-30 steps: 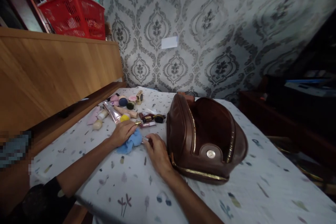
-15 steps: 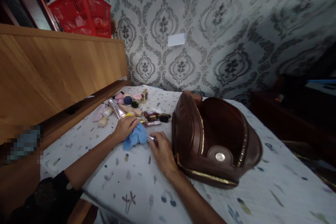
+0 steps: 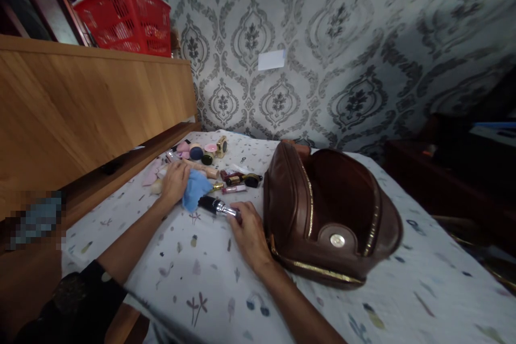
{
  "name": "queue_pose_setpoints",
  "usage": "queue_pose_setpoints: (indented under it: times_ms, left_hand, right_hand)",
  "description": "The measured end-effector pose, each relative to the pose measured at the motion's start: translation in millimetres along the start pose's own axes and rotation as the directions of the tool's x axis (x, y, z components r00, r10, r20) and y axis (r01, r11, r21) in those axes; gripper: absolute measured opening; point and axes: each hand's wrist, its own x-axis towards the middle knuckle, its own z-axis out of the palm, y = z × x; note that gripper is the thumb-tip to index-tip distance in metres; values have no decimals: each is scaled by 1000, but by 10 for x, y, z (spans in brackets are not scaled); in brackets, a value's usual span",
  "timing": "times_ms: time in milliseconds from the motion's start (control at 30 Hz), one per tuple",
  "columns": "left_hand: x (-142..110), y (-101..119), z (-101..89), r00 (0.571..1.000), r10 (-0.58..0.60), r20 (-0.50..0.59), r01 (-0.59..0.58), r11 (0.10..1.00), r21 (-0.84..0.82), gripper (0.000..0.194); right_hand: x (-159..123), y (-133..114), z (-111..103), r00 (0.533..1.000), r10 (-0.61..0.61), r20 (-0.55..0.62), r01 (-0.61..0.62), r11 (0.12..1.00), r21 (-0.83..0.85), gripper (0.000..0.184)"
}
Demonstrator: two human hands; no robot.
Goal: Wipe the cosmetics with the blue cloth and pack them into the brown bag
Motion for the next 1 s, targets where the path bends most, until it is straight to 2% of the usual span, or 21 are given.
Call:
queue_pose_setpoints:
  times_ms: [100, 200, 300, 400, 500, 600, 733, 800, 900, 1000]
  left_hand:
    - [60, -164, 43, 998, -55, -10, 55, 998, 40, 41]
    - [79, -259, 100, 999, -18, 44, 15, 998, 62, 35]
    - [67, -263, 129, 993, 33, 112, -43, 995, 85, 28]
    - [51, -209, 108, 990, 37, 139, -54, 991, 122, 29]
    - [59, -158, 48, 990, 1, 140, -23, 987, 157, 34]
    - [135, -200, -50, 988, -86, 128, 60, 979, 194, 38]
    - [392, -479, -236, 963, -247, 111, 210, 940, 270, 45]
    - [555, -667, -307, 946, -298, 126, 247, 917, 314, 43]
    - [770, -898, -306, 923, -311, 228, 214, 906, 366, 33]
    - [912, -1028, -171, 897, -276, 345, 130, 911, 391, 29]
  right_hand:
    - [0, 4, 1, 1000, 2, 9, -2, 1000, -8, 19]
    - [2, 16, 1, 1000, -3, 18, 3, 1000, -12, 19]
    - [3, 20, -5, 1000, -14, 13, 14, 1000, -5, 18]
    - [4, 10, -17, 1000, -24, 12, 24, 1000, -4, 17]
    - [3, 1, -21, 999, -22, 25, 22, 1000, 0, 16]
    - [-1, 13, -9, 1000, -16, 7, 16, 1000, -3, 16]
    - [-5, 40, 3, 1000, -23, 1, 23, 1000, -3, 17]
    - [-4, 48, -1, 1000, -24, 10, 24, 1000, -1, 17]
    - [-4, 52, -5, 1000, -17, 15, 17, 1000, 1, 17]
    - [-11, 53, 1, 1000, -17, 6, 17, 1000, 3, 17]
